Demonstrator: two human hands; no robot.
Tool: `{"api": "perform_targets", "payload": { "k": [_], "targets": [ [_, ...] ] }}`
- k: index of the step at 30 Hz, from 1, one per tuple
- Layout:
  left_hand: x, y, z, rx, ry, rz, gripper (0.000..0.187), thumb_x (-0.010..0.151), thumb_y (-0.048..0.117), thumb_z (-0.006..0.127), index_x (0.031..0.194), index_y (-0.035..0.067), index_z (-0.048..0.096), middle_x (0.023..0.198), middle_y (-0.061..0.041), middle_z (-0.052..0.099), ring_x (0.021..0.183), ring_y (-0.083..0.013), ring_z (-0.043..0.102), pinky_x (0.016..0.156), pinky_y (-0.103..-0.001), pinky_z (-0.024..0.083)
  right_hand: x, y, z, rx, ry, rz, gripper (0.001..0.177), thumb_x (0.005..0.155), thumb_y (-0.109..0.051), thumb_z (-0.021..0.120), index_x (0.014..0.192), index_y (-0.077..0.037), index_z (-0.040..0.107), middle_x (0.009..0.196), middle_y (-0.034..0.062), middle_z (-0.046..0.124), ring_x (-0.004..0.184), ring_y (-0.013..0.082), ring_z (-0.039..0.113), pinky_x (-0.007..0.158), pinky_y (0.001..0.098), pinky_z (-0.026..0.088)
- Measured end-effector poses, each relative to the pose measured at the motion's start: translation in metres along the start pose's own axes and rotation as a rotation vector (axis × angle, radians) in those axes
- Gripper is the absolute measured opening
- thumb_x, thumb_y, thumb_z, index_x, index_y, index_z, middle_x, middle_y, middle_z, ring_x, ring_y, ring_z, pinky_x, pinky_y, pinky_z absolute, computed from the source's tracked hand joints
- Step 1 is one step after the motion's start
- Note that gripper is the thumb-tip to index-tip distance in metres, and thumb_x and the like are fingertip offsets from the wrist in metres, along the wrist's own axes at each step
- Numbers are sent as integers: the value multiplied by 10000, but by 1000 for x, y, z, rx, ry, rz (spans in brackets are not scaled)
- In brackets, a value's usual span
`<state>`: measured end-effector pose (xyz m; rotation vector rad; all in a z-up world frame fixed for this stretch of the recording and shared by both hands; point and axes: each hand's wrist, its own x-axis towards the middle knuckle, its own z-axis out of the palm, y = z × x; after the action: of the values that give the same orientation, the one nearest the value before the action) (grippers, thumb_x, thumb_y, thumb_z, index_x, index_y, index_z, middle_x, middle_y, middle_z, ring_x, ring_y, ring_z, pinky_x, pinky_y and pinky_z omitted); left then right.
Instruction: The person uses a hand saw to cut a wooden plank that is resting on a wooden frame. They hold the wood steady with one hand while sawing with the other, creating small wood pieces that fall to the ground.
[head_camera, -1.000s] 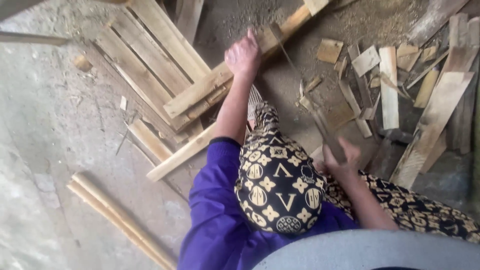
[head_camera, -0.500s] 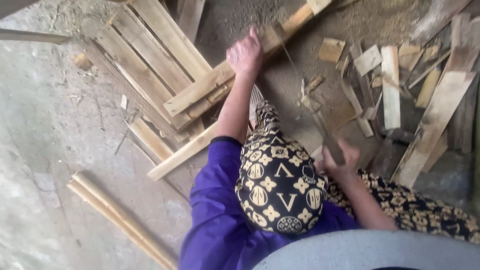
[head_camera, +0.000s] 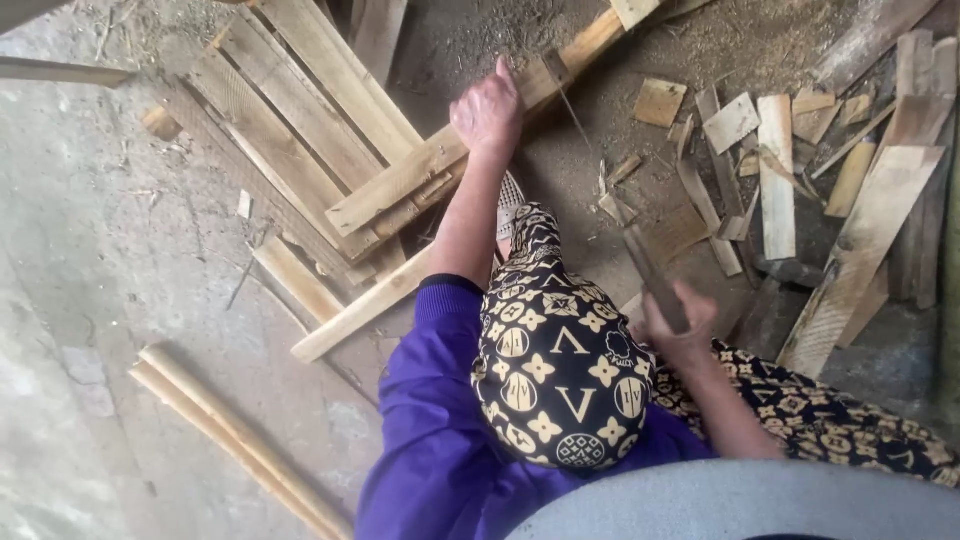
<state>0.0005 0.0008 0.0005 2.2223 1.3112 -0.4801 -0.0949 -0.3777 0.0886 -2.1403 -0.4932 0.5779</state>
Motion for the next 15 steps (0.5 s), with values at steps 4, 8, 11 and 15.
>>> {"api": "perform_targets", "payload": {
  "k": [4, 8, 11, 15],
  "targets": [
    [1, -5, 12, -9, 12, 47, 728, 958, 545, 28, 666, 164, 575, 589, -7, 593, 568, -165, 603, 808, -399, 486, 95, -11, 28, -41, -119, 194, 212, 1017, -140, 604, 808, -111, 581, 655, 0, 534, 501, 120, 523, 424, 244, 466],
    [-13, 5, -11, -41, 28, 5, 751, 1016, 453, 156, 825, 81, 780, 866, -167, 763, 837, -332, 742, 859, -476, 512, 128, -5, 60, 68, 8, -112, 221, 990, -62, 648, 787, -82, 563, 652, 41, 525, 524, 155, 493, 482, 336, 413],
    [-12, 10, -15, -45, 20, -29, 748, 1003, 481, 112, 723, 125, 707, 647, -45, 693, 636, -196, 698, 904, -448, 522, 46, 20, 33, -18, -49, 74, 175, 980, -126, 646, 817, -103, 587, 664, 12, 536, 498, 146, 498, 436, 297, 432],
    [-12, 5, -14, -18, -9, -7, 707, 1022, 473, 123, 733, 131, 670, 643, -32, 665, 628, -177, 678, 903, -443, 524, 3, -2, 4, -87, -21, -122, 299, 1019, -26, 544, 725, -85, 557, 558, -4, 565, 392, 114, 573, 313, 210, 483]
  ]
}}
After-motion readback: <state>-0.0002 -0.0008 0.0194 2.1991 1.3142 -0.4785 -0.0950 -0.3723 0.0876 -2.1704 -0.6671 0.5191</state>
